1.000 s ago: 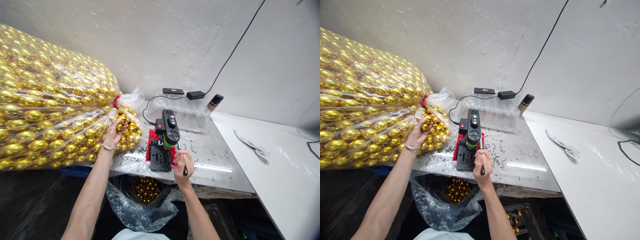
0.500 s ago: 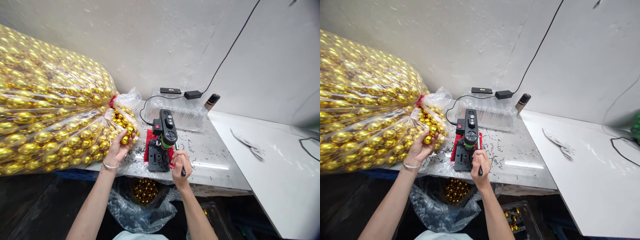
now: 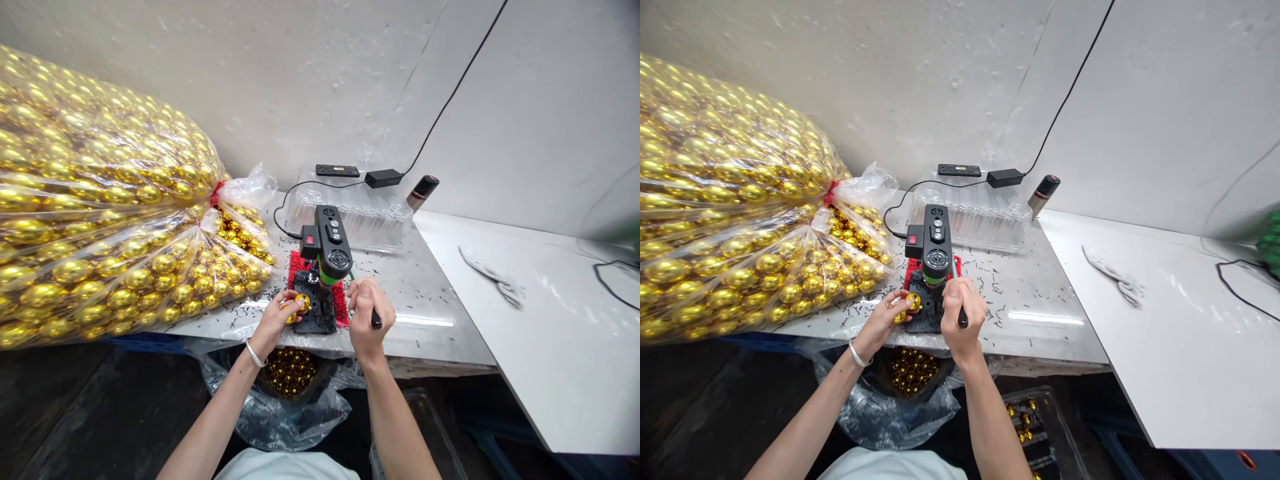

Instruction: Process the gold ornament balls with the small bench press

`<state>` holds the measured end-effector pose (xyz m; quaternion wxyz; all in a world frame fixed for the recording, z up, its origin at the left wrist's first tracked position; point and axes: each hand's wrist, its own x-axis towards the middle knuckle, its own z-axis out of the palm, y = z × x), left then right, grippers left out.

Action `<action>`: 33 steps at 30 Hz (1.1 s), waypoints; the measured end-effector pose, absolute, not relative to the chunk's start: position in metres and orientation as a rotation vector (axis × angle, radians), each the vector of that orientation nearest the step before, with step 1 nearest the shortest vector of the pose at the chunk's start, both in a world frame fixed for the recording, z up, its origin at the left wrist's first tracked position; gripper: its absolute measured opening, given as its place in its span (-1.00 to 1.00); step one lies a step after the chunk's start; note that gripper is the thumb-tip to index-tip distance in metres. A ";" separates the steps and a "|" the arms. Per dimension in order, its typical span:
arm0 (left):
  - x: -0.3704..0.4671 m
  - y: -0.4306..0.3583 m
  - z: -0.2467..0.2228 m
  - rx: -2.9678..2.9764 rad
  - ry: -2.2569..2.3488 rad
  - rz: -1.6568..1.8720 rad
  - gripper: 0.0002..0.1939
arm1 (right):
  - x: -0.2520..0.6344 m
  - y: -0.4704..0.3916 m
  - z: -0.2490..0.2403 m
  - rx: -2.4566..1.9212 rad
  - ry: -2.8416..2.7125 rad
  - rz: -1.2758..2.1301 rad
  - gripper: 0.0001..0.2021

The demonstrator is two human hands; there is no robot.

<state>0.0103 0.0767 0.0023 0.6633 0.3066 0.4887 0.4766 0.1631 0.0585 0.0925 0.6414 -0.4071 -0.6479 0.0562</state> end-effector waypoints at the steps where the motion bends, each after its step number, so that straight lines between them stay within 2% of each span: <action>1: 0.014 0.078 -0.001 0.776 1.146 1.089 -0.57 | 0.163 0.059 0.093 -0.929 -1.478 0.122 -0.69; 6: 0.027 0.086 -0.011 1.237 1.316 1.127 -0.64 | 0.165 0.057 0.088 -0.922 -1.525 0.082 -0.70; 16: 0.034 0.089 0.014 1.763 1.601 0.734 -0.62 | 0.170 0.053 0.082 -0.909 -1.591 0.089 -0.73; 23: 0.034 0.090 0.011 1.810 1.639 0.669 -0.61 | 0.172 0.049 0.072 -0.907 -1.620 0.090 -0.74; 33: 0.034 0.089 0.011 1.797 1.613 0.700 -0.64 | 0.170 0.056 0.020 -0.844 -1.599 0.024 -0.73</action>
